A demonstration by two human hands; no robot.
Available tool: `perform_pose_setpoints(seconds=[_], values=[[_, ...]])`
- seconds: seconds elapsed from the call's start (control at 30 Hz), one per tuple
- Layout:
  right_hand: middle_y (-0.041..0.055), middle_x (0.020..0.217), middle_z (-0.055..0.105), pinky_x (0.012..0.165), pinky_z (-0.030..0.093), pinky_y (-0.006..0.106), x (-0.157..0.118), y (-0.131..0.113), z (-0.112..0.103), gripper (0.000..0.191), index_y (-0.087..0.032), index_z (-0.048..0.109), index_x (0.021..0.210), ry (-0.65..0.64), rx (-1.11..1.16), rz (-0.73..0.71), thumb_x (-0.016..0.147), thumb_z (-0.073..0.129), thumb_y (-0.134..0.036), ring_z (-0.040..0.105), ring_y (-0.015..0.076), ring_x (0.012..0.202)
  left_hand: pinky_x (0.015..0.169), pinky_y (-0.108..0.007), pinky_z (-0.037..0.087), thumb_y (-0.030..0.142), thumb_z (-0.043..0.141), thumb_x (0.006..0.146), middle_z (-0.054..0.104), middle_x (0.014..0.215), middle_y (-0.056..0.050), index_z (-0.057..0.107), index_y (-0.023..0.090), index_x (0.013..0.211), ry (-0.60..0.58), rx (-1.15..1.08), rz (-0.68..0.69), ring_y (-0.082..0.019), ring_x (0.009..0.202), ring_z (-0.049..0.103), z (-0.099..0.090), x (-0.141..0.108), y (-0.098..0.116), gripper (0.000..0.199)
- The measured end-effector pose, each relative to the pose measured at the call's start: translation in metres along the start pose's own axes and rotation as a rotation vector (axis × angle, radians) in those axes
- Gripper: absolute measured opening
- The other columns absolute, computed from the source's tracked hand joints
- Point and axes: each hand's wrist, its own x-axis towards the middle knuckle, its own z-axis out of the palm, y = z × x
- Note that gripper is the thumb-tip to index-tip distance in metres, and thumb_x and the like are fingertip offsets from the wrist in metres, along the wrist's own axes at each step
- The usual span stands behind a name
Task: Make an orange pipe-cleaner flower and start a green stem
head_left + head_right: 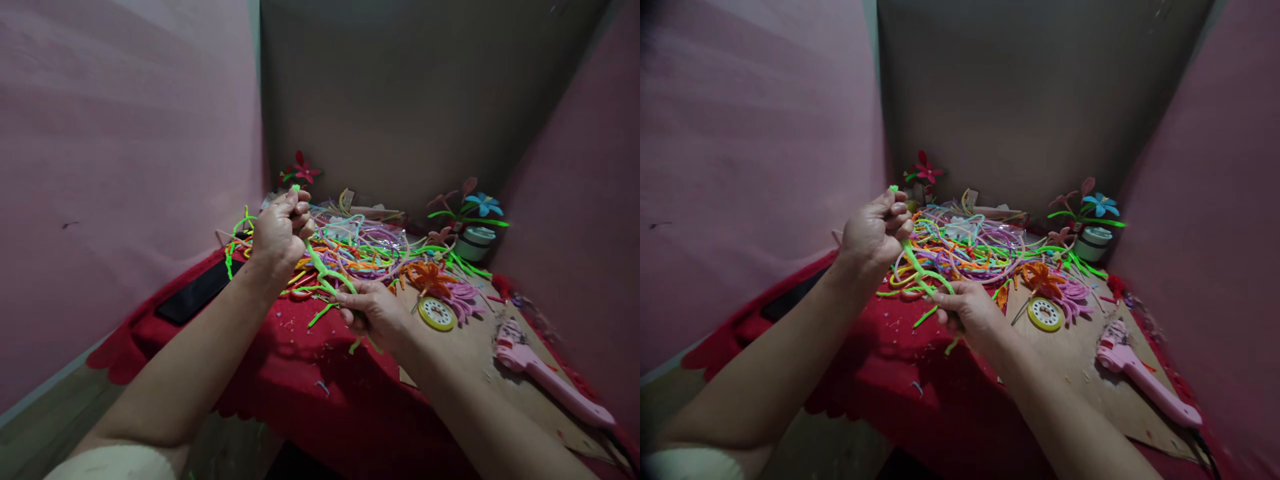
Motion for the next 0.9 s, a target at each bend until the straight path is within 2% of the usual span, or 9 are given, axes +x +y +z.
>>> perform_pose_setpoints(seconds=[0.17, 0.27, 0.4, 0.5, 0.6, 0.7, 0.9], values=[[-0.01, 0.042, 0.036, 0.035, 0.01, 0.017, -0.004, 0.003, 0.006, 0.021, -0.016, 0.054, 0.072, -0.063, 0.096, -0.077, 0.073, 0.065, -0.034, 0.016, 0.0023, 0.035, 0.031, -0.013, 0.022, 0.015, 0.048, 0.086, 0.04, 0.046, 0.005, 0.056, 0.012, 0.064, -0.023, 0.027, 0.006, -0.001, 0.032, 0.03, -0.003, 0.002, 0.0, 0.023], [-0.0105, 0.045, 0.028, 0.037, 0.007, 0.018, -0.005, 0.003, 0.007, 0.025, -0.018, 0.051, 0.074, -0.031, 0.176, -0.09, 0.077, 0.059, -0.042, 0.012, 0.0038, 0.039, 0.031, -0.013, 0.021, 0.014, 0.046, 0.086, 0.039, 0.046, 0.005, 0.056, 0.012, 0.064, -0.01, 0.038, 0.016, -0.001, 0.032, 0.029, -0.002, 0.002, 0.0, 0.025], [-0.0107, 0.046, 0.026, 0.037, 0.006, 0.019, -0.003, 0.003, 0.007, 0.029, -0.019, 0.042, 0.065, 0.049, 0.215, -0.087, 0.075, 0.061, -0.038, 0.01, 0.004, 0.039, 0.03, -0.013, 0.022, 0.014, 0.046, 0.086, 0.04, 0.045, 0.005, 0.056, 0.013, 0.062, 0.0, 0.016, -0.006, -0.002, 0.031, 0.029, 0.001, 0.001, 0.001, 0.026], [-0.0105, 0.047, 0.025, 0.037, 0.009, 0.019, -0.002, 0.005, 0.007, 0.032, -0.019, 0.038, 0.06, 0.087, 0.239, -0.152, 0.072, 0.064, -0.033, 0.012, 0.0038, 0.039, 0.029, -0.013, 0.022, 0.014, 0.046, 0.086, 0.04, 0.045, 0.005, 0.055, 0.013, 0.062, 0.007, 0.001, -0.045, -0.002, 0.031, 0.029, 0.001, 0.004, 0.001, 0.025], [-0.0103, 0.047, 0.024, 0.037, 0.01, 0.02, -0.003, 0.006, 0.012, 0.029, -0.018, 0.042, 0.059, 0.133, 0.256, -0.216, 0.069, 0.066, -0.03, 0.014, 0.0038, 0.039, 0.028, -0.013, 0.018, 0.012, 0.044, 0.086, 0.037, 0.043, 0.006, 0.054, 0.012, 0.062, 0.039, 0.004, -0.085, -0.001, 0.029, 0.026, -0.001, 0.012, 0.003, 0.026], [-0.0112, 0.045, 0.019, 0.037, 0.008, 0.02, -0.007, 0.006, 0.02, 0.022, -0.015, 0.053, 0.061, 0.158, 0.238, -0.202, 0.068, 0.066, -0.031, 0.011, 0.0033, 0.039, 0.027, -0.014, 0.014, 0.007, 0.041, 0.084, 0.033, 0.041, 0.007, 0.051, 0.012, 0.06, 0.086, -0.027, -0.103, -0.001, 0.028, 0.022, 0.001, 0.023, 0.008, 0.026], [-0.0115, 0.043, 0.017, 0.036, 0.008, 0.02, -0.015, 0.006, 0.033, 0.02, -0.014, 0.06, 0.067, 0.096, 0.219, -0.158, 0.073, 0.062, -0.033, 0.009, 0.0036, 0.038, 0.027, -0.015, 0.016, -0.003, 0.038, 0.077, 0.037, 0.045, 0.006, 0.051, 0.015, 0.066, 0.179, -0.124, -0.054, -0.001, 0.028, 0.022, 0.01, 0.042, 0.015, 0.024]])
